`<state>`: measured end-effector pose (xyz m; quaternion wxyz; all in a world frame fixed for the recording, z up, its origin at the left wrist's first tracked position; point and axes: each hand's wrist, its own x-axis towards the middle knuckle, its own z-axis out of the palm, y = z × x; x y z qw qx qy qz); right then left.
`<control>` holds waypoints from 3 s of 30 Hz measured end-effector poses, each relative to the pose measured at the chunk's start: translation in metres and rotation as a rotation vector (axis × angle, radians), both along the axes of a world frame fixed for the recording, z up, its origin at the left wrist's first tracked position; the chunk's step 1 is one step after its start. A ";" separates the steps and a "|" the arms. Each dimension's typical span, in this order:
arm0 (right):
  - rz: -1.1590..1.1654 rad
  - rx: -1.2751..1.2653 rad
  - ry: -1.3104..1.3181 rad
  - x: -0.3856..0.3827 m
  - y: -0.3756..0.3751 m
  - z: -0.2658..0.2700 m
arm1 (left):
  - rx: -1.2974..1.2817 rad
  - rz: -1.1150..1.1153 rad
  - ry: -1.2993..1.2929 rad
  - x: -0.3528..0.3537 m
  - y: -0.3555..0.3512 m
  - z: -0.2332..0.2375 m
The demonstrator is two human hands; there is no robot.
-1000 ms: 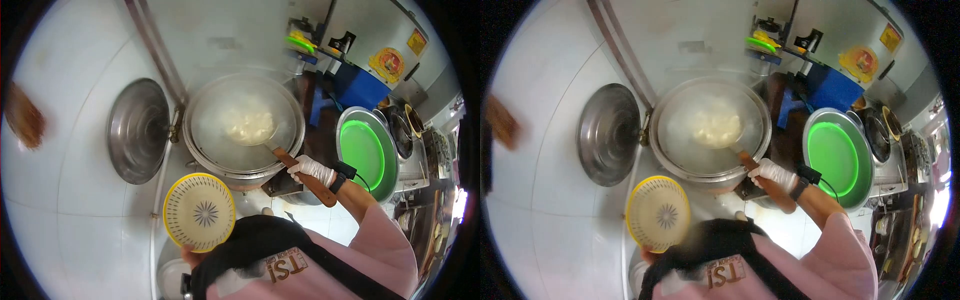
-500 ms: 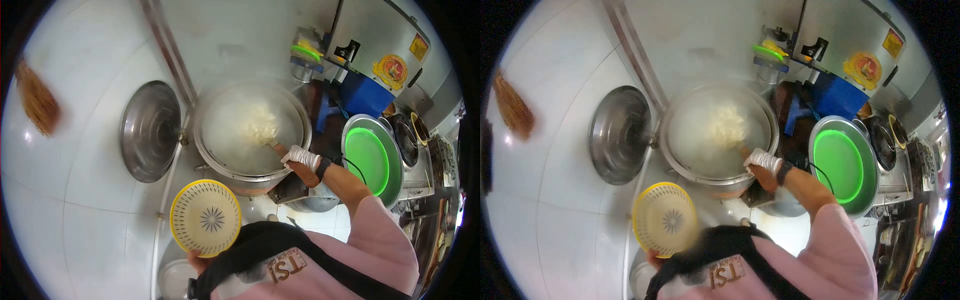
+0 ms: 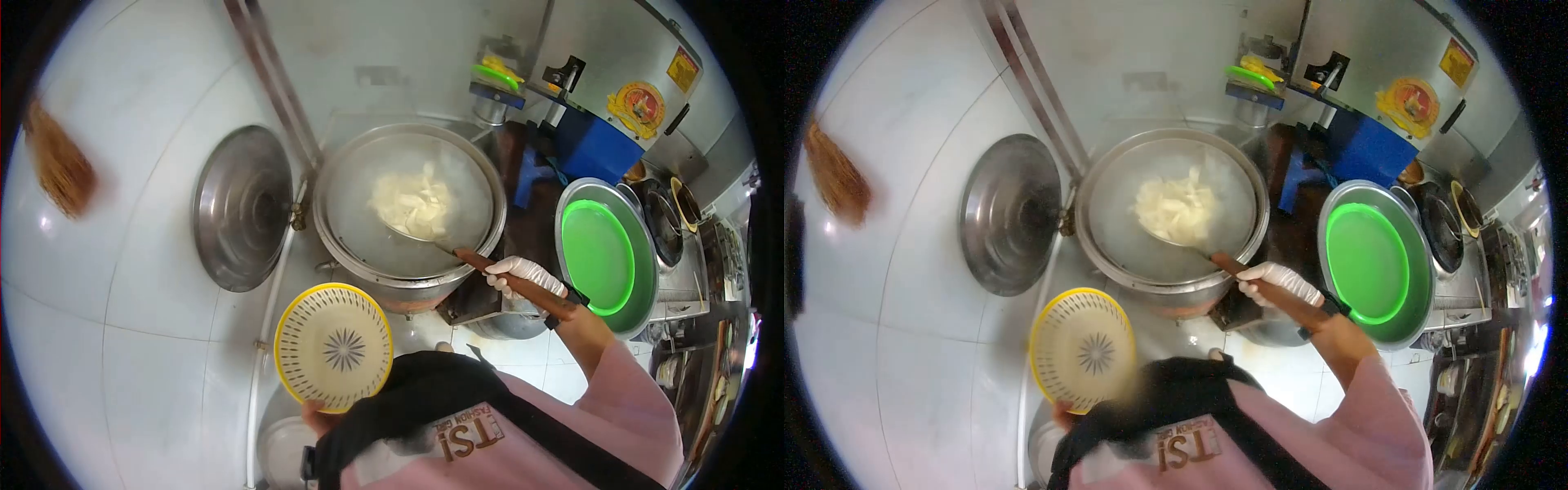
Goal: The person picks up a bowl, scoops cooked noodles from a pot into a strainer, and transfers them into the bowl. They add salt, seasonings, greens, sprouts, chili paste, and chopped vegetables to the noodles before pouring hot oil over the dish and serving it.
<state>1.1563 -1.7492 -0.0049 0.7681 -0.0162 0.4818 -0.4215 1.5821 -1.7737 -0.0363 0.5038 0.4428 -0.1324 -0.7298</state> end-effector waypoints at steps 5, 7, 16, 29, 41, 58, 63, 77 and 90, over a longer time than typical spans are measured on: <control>0.053 -0.030 0.216 -0.028 -0.029 -0.022 | 0.006 0.092 0.033 -0.012 0.009 0.002; -0.008 -0.100 0.366 -0.022 -0.045 -0.029 | 0.026 0.066 0.053 -0.008 0.017 0.004; 0.198 -0.242 0.728 -0.010 -0.022 -0.014 | -0.040 0.103 0.198 -0.040 0.075 0.005; 0.113 -0.289 0.700 0.059 0.057 0.036 | 0.039 -0.003 0.271 0.042 0.103 -0.001; 0.199 -0.208 0.819 0.065 0.072 0.006 | 0.051 0.117 0.394 0.060 0.107 -0.009; 0.543 -0.035 0.968 0.000 0.044 0.031 | 0.016 0.077 0.431 0.058 0.113 -0.028; 0.540 0.031 0.807 -0.009 0.021 0.034 | -0.022 0.150 0.377 0.041 0.106 -0.035; 0.034 0.168 0.225 -0.011 -0.046 0.010 | -0.007 0.047 0.398 -0.016 0.008 -0.013; 0.073 -0.081 0.790 0.062 -0.053 0.011 | -0.013 -0.124 0.368 0.002 -0.102 0.005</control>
